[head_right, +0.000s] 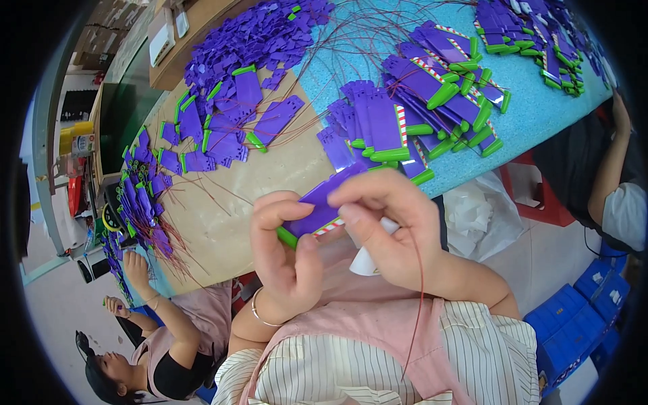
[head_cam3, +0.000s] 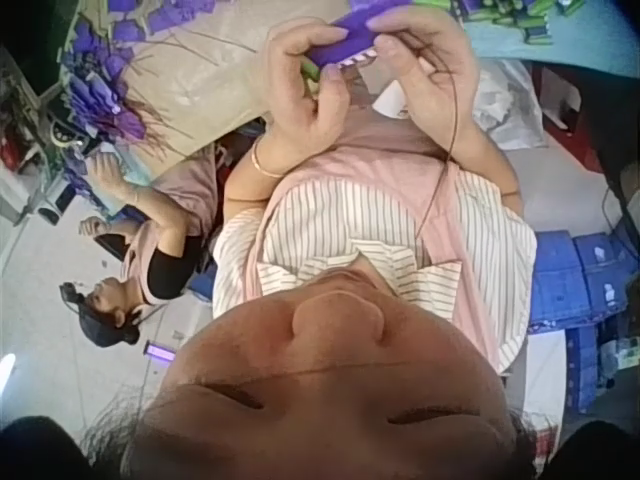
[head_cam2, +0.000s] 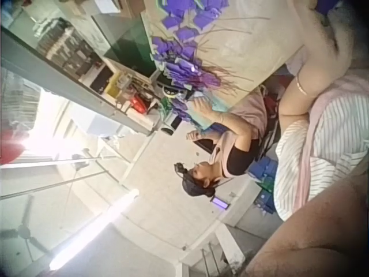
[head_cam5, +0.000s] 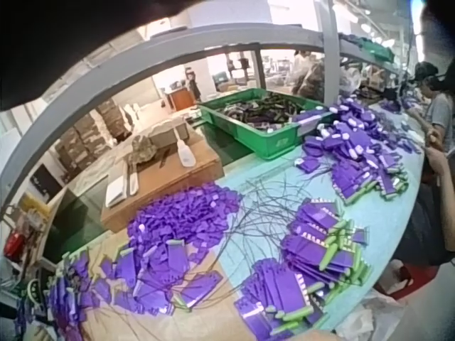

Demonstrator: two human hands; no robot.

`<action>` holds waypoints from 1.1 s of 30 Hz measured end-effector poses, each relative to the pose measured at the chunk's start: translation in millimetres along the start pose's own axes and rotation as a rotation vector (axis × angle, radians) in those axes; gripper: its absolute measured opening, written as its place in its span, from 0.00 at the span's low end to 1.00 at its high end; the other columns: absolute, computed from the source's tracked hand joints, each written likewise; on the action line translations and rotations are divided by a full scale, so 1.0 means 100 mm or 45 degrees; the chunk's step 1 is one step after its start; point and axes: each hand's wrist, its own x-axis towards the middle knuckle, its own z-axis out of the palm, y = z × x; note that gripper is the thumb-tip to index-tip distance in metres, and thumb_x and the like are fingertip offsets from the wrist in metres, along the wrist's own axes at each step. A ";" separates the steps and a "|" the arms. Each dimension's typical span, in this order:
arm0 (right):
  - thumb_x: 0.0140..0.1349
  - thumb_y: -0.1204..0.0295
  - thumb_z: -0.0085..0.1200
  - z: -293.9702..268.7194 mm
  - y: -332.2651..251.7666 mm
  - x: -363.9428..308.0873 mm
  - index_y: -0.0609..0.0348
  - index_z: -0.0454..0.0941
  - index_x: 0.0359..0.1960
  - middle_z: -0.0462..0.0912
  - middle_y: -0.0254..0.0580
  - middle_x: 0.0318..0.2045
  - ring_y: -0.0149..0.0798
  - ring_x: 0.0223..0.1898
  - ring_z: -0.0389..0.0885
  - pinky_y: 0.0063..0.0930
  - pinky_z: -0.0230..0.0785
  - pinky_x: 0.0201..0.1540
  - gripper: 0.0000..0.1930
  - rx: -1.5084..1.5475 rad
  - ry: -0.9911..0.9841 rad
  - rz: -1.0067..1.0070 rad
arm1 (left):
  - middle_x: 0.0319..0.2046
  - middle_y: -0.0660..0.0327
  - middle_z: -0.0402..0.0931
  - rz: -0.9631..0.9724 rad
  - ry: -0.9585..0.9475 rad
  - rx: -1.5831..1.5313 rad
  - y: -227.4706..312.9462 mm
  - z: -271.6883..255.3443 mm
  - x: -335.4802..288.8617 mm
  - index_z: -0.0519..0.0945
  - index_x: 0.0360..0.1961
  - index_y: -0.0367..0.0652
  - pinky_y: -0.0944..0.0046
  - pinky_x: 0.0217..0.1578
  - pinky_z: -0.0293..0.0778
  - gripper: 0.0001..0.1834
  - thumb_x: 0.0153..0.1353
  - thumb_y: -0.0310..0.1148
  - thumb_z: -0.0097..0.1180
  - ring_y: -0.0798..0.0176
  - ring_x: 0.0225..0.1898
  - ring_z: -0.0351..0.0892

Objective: The person peels stickers from a backing sheet and attaches them onto plastic toy components by hand.

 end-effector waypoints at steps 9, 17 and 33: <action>0.60 0.73 0.48 -0.31 -0.06 0.01 0.63 0.60 0.50 0.70 0.28 0.19 0.16 0.17 0.57 0.11 0.46 0.19 0.19 0.559 0.206 0.327 | 0.51 0.43 0.65 0.216 -0.258 0.404 -0.11 0.28 0.42 0.68 0.52 0.35 0.53 0.51 0.63 0.28 0.48 0.30 0.59 0.41 0.52 0.64; 0.61 0.73 0.47 -0.19 -0.10 0.01 0.61 0.63 0.41 0.67 0.25 0.18 0.16 0.19 0.59 0.11 0.49 0.21 0.10 0.073 0.197 0.147 | 0.35 0.54 0.74 0.201 -0.508 -0.026 0.07 0.22 0.11 0.72 0.37 0.39 0.61 0.31 0.71 0.16 0.46 0.26 0.60 0.56 0.32 0.75; 0.50 0.77 0.57 0.03 -0.02 0.25 0.60 0.76 0.30 0.70 0.33 0.27 0.25 0.29 0.67 0.18 0.59 0.30 0.05 -0.286 -0.155 0.008 | 0.18 0.60 0.72 0.096 -0.139 0.281 0.03 -0.27 0.14 0.77 0.25 0.39 0.65 0.22 0.62 0.04 0.46 0.24 0.59 0.59 0.21 0.68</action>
